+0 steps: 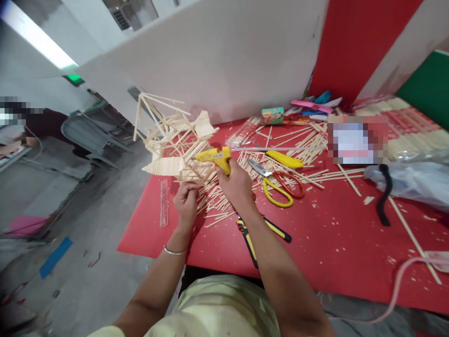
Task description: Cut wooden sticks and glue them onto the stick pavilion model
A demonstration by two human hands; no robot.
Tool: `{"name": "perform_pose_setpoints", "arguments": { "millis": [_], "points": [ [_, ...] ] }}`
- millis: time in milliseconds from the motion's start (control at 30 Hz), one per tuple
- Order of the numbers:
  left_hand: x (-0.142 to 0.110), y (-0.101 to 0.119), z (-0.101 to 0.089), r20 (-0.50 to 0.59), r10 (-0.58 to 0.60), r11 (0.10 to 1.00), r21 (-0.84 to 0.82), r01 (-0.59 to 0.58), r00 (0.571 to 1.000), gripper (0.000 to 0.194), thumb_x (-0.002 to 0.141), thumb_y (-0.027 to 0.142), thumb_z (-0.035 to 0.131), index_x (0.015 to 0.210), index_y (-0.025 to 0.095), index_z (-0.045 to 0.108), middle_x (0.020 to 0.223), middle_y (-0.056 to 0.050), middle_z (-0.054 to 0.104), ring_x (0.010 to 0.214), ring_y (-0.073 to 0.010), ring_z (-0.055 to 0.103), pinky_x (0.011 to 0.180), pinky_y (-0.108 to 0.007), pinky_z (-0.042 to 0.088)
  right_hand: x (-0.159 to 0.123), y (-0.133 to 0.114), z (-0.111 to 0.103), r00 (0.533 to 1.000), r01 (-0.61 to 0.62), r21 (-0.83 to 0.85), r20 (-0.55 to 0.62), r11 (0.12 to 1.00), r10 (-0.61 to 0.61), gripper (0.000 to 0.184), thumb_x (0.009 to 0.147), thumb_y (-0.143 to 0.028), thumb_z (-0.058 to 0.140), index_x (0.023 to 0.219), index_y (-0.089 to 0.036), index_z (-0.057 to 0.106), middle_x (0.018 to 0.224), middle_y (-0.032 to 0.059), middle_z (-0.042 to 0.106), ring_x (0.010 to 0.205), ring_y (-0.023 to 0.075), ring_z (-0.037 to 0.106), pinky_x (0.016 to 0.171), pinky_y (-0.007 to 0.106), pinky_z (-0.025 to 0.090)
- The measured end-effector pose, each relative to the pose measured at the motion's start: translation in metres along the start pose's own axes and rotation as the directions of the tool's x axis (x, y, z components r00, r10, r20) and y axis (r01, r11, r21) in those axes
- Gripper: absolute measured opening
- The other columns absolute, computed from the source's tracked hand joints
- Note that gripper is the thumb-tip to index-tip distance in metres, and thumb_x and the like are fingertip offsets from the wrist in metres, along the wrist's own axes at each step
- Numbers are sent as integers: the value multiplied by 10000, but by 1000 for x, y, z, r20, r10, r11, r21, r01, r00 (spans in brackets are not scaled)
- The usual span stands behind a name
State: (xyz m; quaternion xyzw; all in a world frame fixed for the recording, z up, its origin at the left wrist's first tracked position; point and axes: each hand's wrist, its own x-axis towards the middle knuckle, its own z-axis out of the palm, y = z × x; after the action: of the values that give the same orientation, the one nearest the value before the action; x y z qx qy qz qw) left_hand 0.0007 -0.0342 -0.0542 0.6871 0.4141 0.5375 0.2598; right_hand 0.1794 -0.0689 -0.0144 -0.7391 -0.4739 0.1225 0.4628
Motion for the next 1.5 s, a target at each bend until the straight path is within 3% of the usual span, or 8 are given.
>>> {"name": "perform_pose_setpoints", "arguments": {
  "millis": [200,300,467,600,867,1500],
  "points": [
    [3,3,-1,-50,37,995,-88,-41,998,213,840,96,519,794,194,702,839,-47,657,849,-163,621,786,-316,497,-4,-10,-11,992,13,-52,-129,999,-20,430,915,-535,454,1147,-202,597,958,95,708,812,243,625,717,338,439],
    [4,9,-5,-92,19,990,-134,-31,996,224,831,82,518,786,195,707,830,-44,655,845,-170,619,787,-322,498,-8,-32,-26,973,120,-146,-179,982,-146,442,921,-536,453,1166,-199,604,942,87,702,800,235,616,713,334,431],
    [3,20,-12,-118,-38,974,-226,10,992,255,832,52,504,806,193,715,840,-43,641,842,-165,607,778,-309,486,-12,-81,-45,892,366,-390,-112,845,-437,351,906,-423,535,1141,-190,651,1048,88,698,850,219,626,722,319,410],
    [2,22,-16,-107,-47,959,-282,15,993,266,835,45,500,810,199,716,840,-39,633,840,-163,604,772,-304,479,-12,-115,-43,844,456,-519,-5,723,-536,355,913,-344,538,1235,-219,620,1062,58,687,859,188,615,657,289,358],
    [0,24,-20,-108,-78,932,-361,34,991,260,815,32,505,793,196,706,833,-36,626,810,-155,593,744,-289,468,-13,-142,-18,858,422,-659,68,623,-509,361,909,-330,537,1252,-234,595,1079,54,664,819,171,578,583,290,217],
    [1,25,-25,-142,-115,894,-445,40,983,281,773,9,488,751,198,694,764,-12,607,741,-138,575,696,-270,442,-17,-152,-9,854,397,-698,41,596,-519,349,927,-374,500,1228,-244,617,1010,63,658,784,169,545,606,285,226]
  ]
}}
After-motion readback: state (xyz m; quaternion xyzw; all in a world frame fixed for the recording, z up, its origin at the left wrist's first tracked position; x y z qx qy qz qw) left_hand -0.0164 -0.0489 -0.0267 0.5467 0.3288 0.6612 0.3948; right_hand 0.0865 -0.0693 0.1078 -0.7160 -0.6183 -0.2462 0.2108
